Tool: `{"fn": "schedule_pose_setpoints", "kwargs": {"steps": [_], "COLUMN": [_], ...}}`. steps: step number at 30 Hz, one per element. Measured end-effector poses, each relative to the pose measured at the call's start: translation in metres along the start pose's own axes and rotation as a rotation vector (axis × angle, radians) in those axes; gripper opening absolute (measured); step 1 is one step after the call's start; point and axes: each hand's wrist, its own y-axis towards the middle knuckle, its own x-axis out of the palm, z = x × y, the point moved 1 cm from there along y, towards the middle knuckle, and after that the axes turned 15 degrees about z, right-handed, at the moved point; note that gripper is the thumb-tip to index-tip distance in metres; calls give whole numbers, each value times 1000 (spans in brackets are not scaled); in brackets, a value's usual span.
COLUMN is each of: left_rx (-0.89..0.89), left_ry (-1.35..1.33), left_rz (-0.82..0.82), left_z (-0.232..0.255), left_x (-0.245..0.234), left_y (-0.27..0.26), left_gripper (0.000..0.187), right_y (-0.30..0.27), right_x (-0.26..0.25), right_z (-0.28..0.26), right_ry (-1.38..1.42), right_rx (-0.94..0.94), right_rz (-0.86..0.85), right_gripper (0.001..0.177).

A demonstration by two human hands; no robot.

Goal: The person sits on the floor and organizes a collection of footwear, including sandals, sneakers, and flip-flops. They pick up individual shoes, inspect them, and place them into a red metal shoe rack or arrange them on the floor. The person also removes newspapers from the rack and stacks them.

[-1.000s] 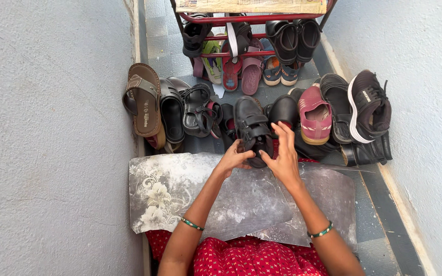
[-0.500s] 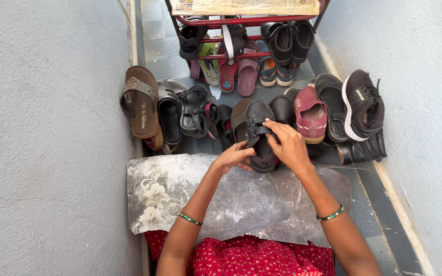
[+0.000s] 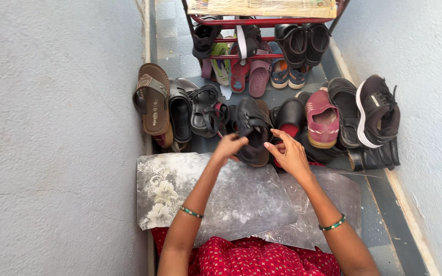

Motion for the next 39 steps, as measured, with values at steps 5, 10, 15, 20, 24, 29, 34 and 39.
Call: {"fn": "schedule_pose_setpoints", "kwargs": {"steps": [5, 10, 15, 20, 24, 29, 34, 39], "left_rx": [-69, 17, 314, 483, 698, 987, 1010, 946], "left_ry": [154, 481, 797, 833, 513, 493, 540, 578], "left_rz": [263, 363, 433, 549, 669, 797, 782, 724], "left_z": [9, -1, 17, 82, 114, 107, 89, 69], "left_x": [-33, -27, -30, -49, -76, -100, -112, -110], "left_y": [37, 58, 48, 17, 27, 64, 90, 96], "left_gripper": [68, 70, 53, 48, 38, 66, 76, 78], "right_y": [1, -1, 1, 3, 11, 54, 147, 239], "right_x": [11, 21, 23, 30, 48, 80, 137, 225], "right_z": [-7, -10, -5, 4, 10, 4, -8, -17], "right_ry": [79, 51, 38, 7, 11, 44, -97, -33], "right_rx": [-59, -90, -67, -11, 57, -70, -208, -261], "right_rz": [0, -64, -70, -108, -144, -97, -34, -5], "right_gripper": [44, 41, 42, 41, 40, 35, 31, 50]}}
